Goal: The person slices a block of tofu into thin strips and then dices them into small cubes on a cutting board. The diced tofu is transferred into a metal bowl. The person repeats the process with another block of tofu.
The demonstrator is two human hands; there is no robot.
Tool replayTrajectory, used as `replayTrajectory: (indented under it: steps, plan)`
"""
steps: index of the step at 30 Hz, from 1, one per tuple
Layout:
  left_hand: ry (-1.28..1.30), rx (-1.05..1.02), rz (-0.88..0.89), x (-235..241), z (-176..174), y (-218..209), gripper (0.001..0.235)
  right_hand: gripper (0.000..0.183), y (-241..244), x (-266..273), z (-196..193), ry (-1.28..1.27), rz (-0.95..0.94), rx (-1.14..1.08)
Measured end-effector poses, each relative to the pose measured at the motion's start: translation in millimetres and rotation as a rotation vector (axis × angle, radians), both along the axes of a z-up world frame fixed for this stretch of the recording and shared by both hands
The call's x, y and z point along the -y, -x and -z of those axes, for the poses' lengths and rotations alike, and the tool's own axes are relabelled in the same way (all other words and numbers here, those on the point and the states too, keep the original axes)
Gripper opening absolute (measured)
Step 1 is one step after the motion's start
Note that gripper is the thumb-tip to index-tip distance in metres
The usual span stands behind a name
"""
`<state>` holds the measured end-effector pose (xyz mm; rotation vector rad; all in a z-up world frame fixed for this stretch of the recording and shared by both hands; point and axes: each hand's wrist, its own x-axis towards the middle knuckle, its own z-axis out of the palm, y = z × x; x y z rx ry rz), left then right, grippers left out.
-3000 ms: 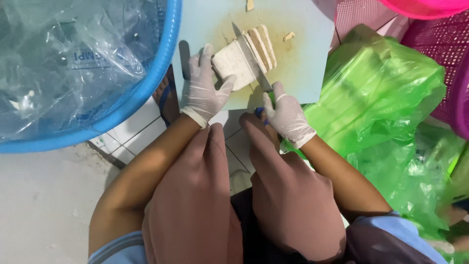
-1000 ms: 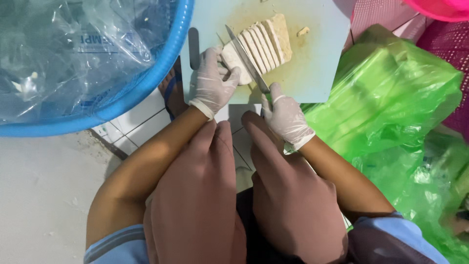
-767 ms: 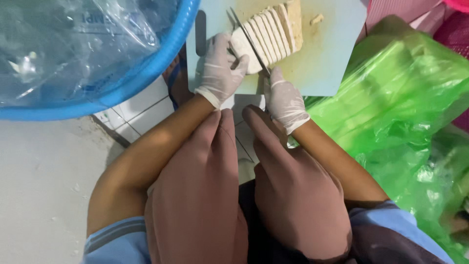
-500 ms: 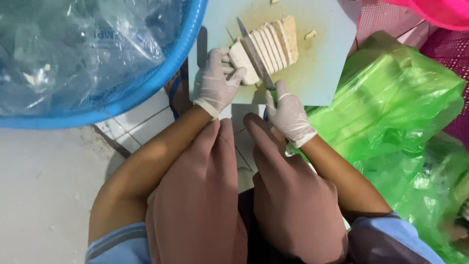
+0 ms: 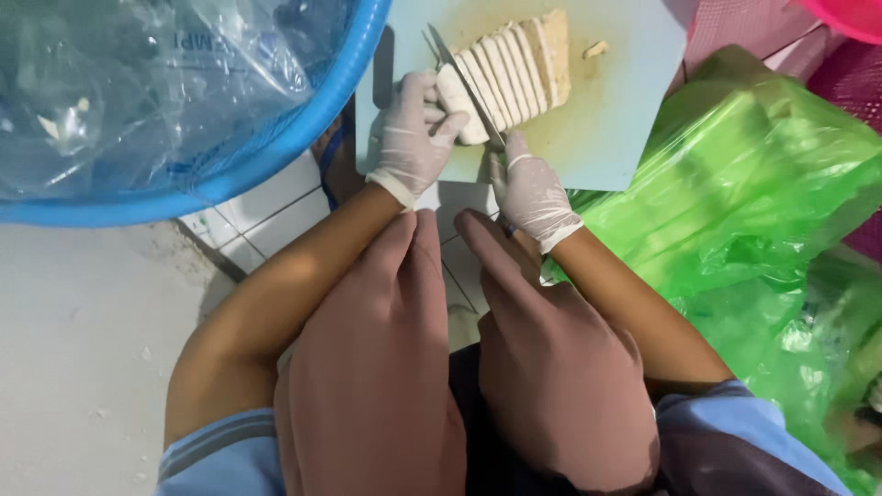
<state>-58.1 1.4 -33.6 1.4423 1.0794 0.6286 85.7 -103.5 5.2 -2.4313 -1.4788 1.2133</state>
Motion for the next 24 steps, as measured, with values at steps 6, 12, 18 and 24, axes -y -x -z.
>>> replayTrajectory:
  steps: [6, 12, 18, 24]
  plan:
    - [0.084, -0.029, -0.013, -1.6, -18.6, -1.0, 0.043, 0.024, 5.4, -1.1, -48.8, 0.098, 0.107, -0.065]
    - [0.193, 0.082, -0.042, 8.1, 0.7, -2.1, 0.050, 0.017, 12.1, 16.8, -43.0, -0.025, 0.048, 0.021]
    - [0.117, 0.093, -0.018, 10.3, 0.1, 0.0, 0.048, 0.016, 27.7, -26.3, -77.8, 0.276, 0.147, -0.061]
    - [0.153, 0.066, -0.028, 5.3, -7.5, 0.6, 0.047, 0.028, 6.5, -16.2, -27.5, 0.095, 0.045, -0.075]
